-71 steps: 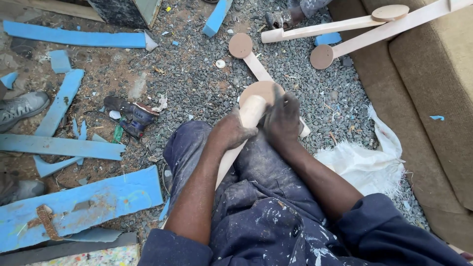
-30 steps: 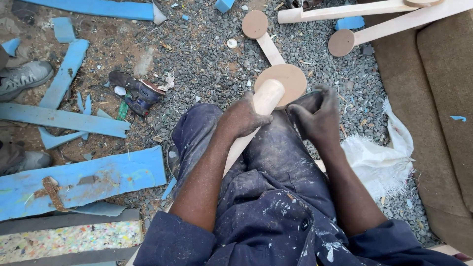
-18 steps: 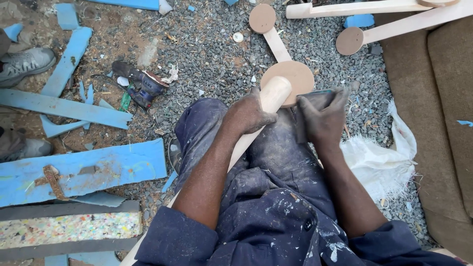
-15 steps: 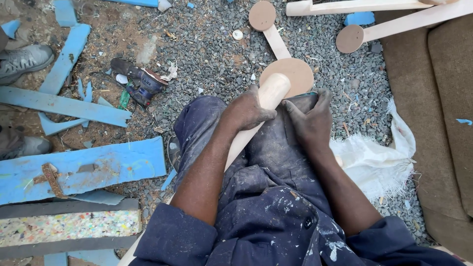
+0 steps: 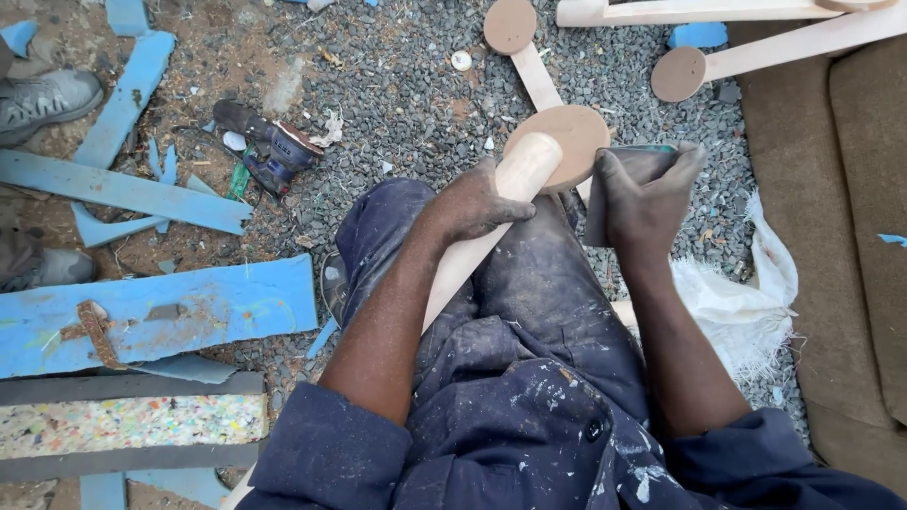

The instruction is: The person sits on the ground and sands a cylindrical wooden leg using a sanding block. They rotate the leg to smooth different sides and then sand the attached circular wooden disc at the end of the leg.

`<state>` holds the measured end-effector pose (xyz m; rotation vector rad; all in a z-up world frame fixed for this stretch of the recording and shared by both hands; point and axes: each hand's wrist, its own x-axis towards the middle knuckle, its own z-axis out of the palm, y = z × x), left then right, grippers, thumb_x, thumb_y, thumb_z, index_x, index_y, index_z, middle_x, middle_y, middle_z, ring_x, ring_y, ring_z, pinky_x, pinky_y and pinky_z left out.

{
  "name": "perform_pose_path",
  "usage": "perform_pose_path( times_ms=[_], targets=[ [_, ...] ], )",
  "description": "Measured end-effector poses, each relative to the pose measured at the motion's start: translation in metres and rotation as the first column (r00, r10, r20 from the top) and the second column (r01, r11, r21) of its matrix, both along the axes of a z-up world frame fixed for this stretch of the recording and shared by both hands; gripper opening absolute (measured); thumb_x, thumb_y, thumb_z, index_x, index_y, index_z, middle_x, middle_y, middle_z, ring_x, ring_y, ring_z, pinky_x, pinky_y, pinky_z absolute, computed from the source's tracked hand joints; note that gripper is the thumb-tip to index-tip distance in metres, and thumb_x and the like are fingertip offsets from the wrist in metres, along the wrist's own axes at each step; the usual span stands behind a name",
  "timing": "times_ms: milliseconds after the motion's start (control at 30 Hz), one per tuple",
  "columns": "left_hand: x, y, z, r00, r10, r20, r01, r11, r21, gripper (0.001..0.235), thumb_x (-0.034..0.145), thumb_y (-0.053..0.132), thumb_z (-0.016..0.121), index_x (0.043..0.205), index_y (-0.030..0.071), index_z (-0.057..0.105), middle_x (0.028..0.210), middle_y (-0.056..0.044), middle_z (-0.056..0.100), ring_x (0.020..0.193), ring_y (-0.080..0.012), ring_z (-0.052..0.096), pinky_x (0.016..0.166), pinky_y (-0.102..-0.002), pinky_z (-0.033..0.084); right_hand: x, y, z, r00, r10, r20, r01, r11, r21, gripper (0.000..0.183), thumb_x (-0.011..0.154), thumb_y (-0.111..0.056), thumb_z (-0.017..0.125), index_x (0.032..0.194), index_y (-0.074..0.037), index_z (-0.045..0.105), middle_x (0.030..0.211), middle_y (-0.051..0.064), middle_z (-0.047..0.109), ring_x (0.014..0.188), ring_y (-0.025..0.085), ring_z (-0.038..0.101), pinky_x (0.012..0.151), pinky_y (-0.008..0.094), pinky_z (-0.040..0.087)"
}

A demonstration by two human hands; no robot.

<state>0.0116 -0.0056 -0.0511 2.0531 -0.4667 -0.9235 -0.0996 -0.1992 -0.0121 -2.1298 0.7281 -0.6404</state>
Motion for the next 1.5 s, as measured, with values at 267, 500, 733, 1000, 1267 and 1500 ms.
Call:
perform_pose_path(
  times_ms=[267,500,733,1000,1267,1500],
  targets=[
    [-0.009,-0.002,0.002,0.997,-0.019,0.074,0.012,0.995,0.095,0.081,0.073,0.056,0.084,0.128,0.005,0.051,0.105,-0.024,0.071,0.106,-0.0434,0.072,0.089,-0.056,0.057,0.007,-0.025,-0.023,0.984,0.076,-0.159,-0.064,0.995,0.081,0.072,0.084,-0.043,0.089,0.122,-0.008,0.039,0.104,0.027,0.056,0.105,0.052,0.059,0.089,0.059,0.045],
    [-0.004,0.000,-0.009,0.998,-0.022,0.064,0.016,0.996,0.087,0.084,0.075,0.056,0.083,0.131,0.004,0.048,0.110,-0.028,0.070,0.112,-0.0466,0.069,0.094,-0.058,0.056,-0.006,0.017,-0.001,0.966,0.125,-0.224,-0.093,0.985,0.148,0.072,0.080,-0.036,0.089,0.124,-0.005,0.042,0.104,0.026,0.056,0.106,0.053,0.060,0.090,0.059,0.045],
    [-0.004,0.003,0.003,0.998,-0.015,0.067,0.011,0.998,0.067,0.081,0.074,0.057,0.081,0.126,0.004,0.051,0.109,-0.028,0.070,0.111,-0.0466,0.069,0.094,-0.059,0.056,-0.007,0.025,0.000,0.955,0.162,-0.250,-0.138,0.984,0.110,0.074,0.083,-0.038,0.090,0.127,-0.010,0.037,0.104,0.025,0.057,0.105,0.054,0.062,0.088,0.060,0.049],
    [-0.002,0.002,0.002,0.999,-0.018,0.028,0.016,0.997,0.074,0.083,0.071,0.058,0.082,0.126,0.004,0.052,0.109,-0.026,0.071,0.112,-0.0447,0.070,0.095,-0.059,0.055,-0.006,0.022,-0.010,0.923,0.257,-0.286,-0.288,0.955,-0.072,0.077,0.078,-0.039,0.091,0.126,-0.007,0.040,0.109,0.030,0.057,0.105,0.060,0.059,0.088,0.071,0.048],
    [0.005,0.000,-0.004,0.998,0.030,-0.057,-0.034,0.996,-0.081,0.076,0.068,0.054,0.087,0.117,0.002,0.059,0.097,-0.024,0.072,0.100,-0.0408,0.074,0.088,-0.052,0.056,0.000,0.023,-0.010,0.960,0.215,-0.180,-0.237,0.965,-0.111,0.074,0.077,-0.034,0.096,0.122,-0.010,0.042,0.095,0.028,0.061,0.095,0.058,0.065,0.076,0.066,0.051],
    [0.013,0.002,-0.010,0.993,0.032,-0.114,-0.051,0.984,-0.168,0.073,0.072,0.050,0.089,0.117,0.000,0.062,0.094,-0.024,0.071,0.096,-0.0409,0.074,0.087,-0.049,0.056,0.008,-0.003,-0.011,0.973,0.189,-0.135,-0.203,0.973,-0.105,0.079,0.079,-0.041,0.096,0.128,-0.015,0.039,0.104,0.027,0.062,0.102,0.056,0.064,0.081,0.063,0.053]
  ],
)
